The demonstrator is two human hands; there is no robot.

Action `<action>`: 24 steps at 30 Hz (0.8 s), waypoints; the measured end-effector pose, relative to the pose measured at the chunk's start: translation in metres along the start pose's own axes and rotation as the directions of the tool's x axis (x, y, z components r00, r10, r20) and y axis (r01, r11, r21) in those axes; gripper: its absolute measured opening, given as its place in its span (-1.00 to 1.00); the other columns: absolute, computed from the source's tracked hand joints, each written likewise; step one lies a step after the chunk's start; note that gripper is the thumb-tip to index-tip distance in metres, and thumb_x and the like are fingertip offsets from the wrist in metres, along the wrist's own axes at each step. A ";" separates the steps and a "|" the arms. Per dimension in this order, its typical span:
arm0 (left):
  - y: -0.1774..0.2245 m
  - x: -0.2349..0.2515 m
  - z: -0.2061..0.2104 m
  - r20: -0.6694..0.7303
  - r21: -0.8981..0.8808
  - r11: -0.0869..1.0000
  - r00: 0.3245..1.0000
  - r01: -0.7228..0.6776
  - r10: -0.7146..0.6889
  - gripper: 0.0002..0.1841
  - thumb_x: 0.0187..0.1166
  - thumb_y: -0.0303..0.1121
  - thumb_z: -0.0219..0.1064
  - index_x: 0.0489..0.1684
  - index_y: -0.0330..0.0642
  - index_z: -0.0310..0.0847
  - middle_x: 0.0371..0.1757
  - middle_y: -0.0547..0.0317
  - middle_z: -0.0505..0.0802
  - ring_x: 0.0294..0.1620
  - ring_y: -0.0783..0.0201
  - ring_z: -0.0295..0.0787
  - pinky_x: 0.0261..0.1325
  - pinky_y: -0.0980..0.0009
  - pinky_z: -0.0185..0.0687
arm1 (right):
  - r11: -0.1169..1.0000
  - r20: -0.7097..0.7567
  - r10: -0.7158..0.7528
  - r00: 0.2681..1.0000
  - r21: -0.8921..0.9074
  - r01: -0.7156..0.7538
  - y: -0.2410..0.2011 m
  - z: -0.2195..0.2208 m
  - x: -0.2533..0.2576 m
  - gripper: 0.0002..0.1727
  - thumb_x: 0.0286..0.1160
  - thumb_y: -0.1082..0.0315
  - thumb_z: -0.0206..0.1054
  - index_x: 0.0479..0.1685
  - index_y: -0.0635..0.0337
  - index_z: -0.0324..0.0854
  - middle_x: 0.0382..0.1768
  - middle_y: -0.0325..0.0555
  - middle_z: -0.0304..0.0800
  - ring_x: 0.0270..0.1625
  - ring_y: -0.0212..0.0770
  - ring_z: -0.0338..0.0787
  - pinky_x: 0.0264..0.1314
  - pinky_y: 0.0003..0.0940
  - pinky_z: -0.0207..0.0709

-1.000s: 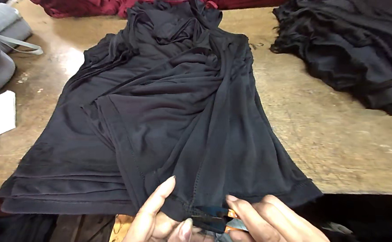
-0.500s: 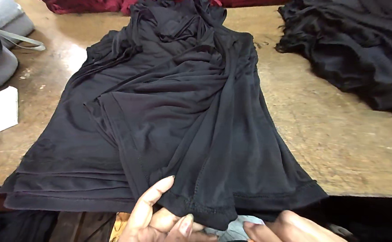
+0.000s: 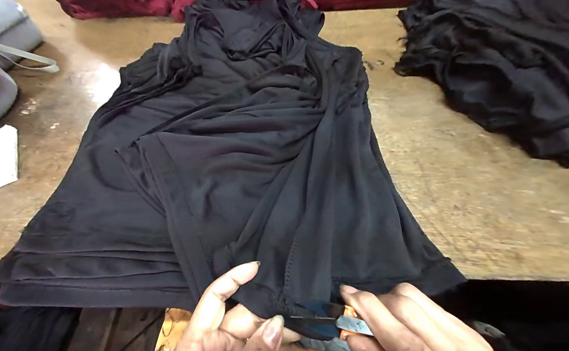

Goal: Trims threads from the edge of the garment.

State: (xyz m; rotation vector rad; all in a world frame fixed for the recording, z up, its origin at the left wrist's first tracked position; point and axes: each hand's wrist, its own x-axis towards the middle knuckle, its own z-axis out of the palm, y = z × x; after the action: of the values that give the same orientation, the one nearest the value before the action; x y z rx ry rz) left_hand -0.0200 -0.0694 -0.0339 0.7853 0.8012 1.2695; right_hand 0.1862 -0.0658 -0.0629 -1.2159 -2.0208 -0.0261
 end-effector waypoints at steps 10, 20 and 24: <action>-0.003 0.003 -0.002 0.058 0.048 0.994 0.994 -0.094 0.091 -0.50 0.63 -0.76 0.16 0.57 -0.43 0.26 0.15 -0.16 0.90 -0.02 -0.07 0.96 0.02 -0.05 0.93 | 0.773 0.095 0.236 0.967 0.585 -0.245 0.006 0.002 -0.002 -0.48 0.87 -0.05 -0.03 0.14 0.21 0.64 -0.28 -0.19 0.57 -0.27 -0.53 0.53 -0.20 -0.70 0.39; 0.017 0.018 -0.016 0.300 0.720 0.548 0.903 -0.425 0.306 -0.68 0.48 -0.53 0.51 0.20 -0.33 0.79 0.06 0.05 0.94 0.05 0.36 0.87 0.15 0.41 0.77 | 0.651 0.111 0.229 0.967 0.721 -0.238 0.008 0.006 0.009 -0.82 0.71 0.31 0.28 -0.01 0.25 0.67 -0.23 -0.20 0.71 -0.13 -0.57 0.65 -0.06 -0.73 0.52; 0.037 0.042 -0.027 0.458 0.827 0.178 0.822 -0.534 0.339 -0.97 0.51 -0.18 0.52 -0.26 0.22 0.88 -0.01 0.29 0.69 0.14 0.43 0.52 0.18 0.46 0.39 | 0.539 0.201 0.221 0.954 0.790 -0.292 0.018 -0.007 0.015 -0.84 0.72 0.32 0.27 -0.06 0.25 0.66 -0.25 -0.25 0.69 -0.21 -0.63 0.62 -0.17 -0.76 0.48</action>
State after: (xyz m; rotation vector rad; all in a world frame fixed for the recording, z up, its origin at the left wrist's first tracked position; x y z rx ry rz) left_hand -0.0572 -0.0215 -0.0190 2.2491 1.2376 1.0910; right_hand 0.2002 -0.0475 -0.0555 -0.8606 -1.5417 1.0229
